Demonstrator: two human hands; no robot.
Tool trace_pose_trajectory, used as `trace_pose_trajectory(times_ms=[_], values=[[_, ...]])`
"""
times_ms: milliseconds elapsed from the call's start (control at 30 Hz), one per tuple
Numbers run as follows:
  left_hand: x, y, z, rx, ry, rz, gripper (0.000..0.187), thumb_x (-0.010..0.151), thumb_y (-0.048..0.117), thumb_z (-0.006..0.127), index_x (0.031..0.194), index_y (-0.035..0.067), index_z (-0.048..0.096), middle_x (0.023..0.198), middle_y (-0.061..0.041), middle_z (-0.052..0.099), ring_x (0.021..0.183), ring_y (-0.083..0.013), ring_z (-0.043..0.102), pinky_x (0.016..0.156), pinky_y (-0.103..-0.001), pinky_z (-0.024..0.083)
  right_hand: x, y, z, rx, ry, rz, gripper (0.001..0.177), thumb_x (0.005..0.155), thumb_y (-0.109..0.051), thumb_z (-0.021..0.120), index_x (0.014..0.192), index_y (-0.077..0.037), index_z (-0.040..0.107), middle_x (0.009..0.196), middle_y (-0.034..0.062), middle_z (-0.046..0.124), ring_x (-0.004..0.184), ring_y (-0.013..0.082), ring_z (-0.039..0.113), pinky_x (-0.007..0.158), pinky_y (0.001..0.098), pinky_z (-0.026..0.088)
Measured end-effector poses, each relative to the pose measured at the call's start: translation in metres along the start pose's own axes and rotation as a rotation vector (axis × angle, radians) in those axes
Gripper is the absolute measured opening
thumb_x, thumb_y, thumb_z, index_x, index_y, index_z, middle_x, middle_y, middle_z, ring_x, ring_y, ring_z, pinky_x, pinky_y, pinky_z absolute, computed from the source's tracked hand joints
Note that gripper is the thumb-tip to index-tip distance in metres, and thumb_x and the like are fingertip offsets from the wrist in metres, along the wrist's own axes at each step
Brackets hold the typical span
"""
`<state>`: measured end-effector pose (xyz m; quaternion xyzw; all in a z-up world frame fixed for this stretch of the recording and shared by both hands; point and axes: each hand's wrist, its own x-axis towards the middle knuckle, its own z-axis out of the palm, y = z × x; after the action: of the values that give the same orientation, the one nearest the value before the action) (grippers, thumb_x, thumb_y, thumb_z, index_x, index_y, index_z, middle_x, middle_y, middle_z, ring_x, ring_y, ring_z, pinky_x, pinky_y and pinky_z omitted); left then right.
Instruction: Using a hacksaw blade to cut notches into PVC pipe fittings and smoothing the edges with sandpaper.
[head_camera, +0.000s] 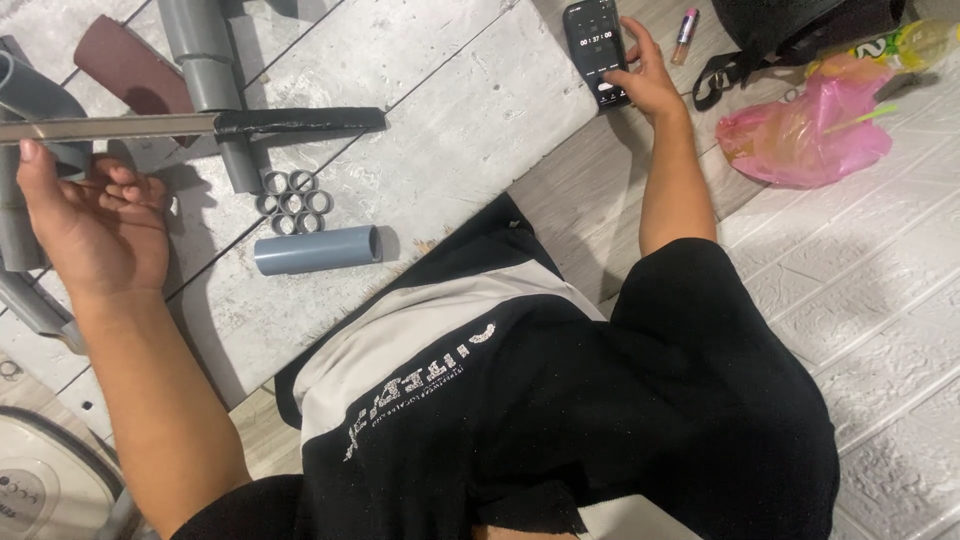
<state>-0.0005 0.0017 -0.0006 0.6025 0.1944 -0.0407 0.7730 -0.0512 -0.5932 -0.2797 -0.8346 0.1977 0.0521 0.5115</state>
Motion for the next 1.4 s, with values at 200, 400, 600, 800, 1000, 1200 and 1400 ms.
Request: trace_pose_trajectory(times_ms=[200,400,600,800,1000,1200,1400], values=[[-0.001,-0.002,0.0,0.073,-0.021,0.05,0.049,0.082,0.057,0.065,0.105,0.013,0.06,0.076,0.004,0.055,0.061,-0.0036,0.051,0.076,-0.021,0.05,-0.002,-0.006,0.004,-0.027,0.004,0.014,0.056,0.089,-0.003,0.058,0.138,-0.029,0.052,0.111,0.0086,0.037,0.106,0.0234,0.044,0.096,0.0349,0.046],[-0.001,0.002,0.002,0.011,0.012,-0.001,0.047,0.081,0.052,0.066,0.104,0.012,0.062,0.076,0.002,0.056,0.062,-0.0048,0.051,0.074,-0.021,0.049,0.004,0.006,0.011,-0.187,0.112,-0.092,0.052,0.091,-0.011,0.063,0.138,-0.03,0.052,0.104,0.0085,0.04,0.095,0.0238,0.044,0.084,0.0343,0.043],[-0.002,0.001,0.003,0.039,0.002,0.017,0.046,0.08,0.055,0.066,0.095,0.012,0.061,0.074,0.002,0.055,0.062,-0.005,0.05,0.075,-0.021,0.048,-0.01,-0.03,0.016,-0.266,0.117,0.123,0.025,0.096,-0.028,0.052,0.115,-0.035,0.067,0.112,0.0021,0.038,0.112,0.022,0.041,0.104,0.0471,0.024],[0.001,0.001,0.001,0.008,0.004,-0.003,0.047,0.079,0.053,0.067,0.1,0.011,0.061,0.073,0.002,0.055,0.061,-0.0054,0.05,0.074,-0.022,0.048,-0.009,-0.022,0.015,-0.224,0.142,0.097,0.019,0.095,-0.025,0.055,0.104,-0.031,0.071,0.108,-0.001,0.04,0.103,0.0162,0.046,0.097,0.0366,0.038],[-0.002,0.001,0.003,0.067,-0.008,0.035,0.049,0.083,0.054,0.064,0.112,0.015,0.059,0.077,0.004,0.056,0.063,-0.0029,0.052,0.072,-0.019,0.048,0.0,0.004,0.006,0.054,0.033,-0.039,0.061,0.085,0.004,0.056,0.136,-0.028,0.051,0.11,0.0075,0.036,0.096,0.0199,0.044,0.082,0.0277,0.048],[0.0,0.0,-0.001,0.01,-0.029,0.019,0.045,0.085,0.051,0.065,0.109,0.013,0.06,0.077,0.002,0.056,0.063,-0.0049,0.051,0.071,-0.021,0.047,-0.001,0.001,0.001,0.099,-0.024,-0.027,0.086,0.076,0.019,0.058,0.146,-0.028,0.04,0.11,0.0082,0.038,0.084,0.0163,0.051,0.074,0.026,0.056],[0.0,0.001,0.001,-0.034,-0.046,0.014,0.039,0.088,0.047,0.063,0.109,0.014,0.058,0.077,0.002,0.054,0.063,-0.0051,0.049,0.07,-0.02,0.046,0.003,0.016,0.002,0.125,-0.015,-0.056,0.083,0.08,0.015,0.059,0.148,-0.025,0.034,0.109,0.0074,0.04,0.09,0.0181,0.047,0.079,0.028,0.05]])
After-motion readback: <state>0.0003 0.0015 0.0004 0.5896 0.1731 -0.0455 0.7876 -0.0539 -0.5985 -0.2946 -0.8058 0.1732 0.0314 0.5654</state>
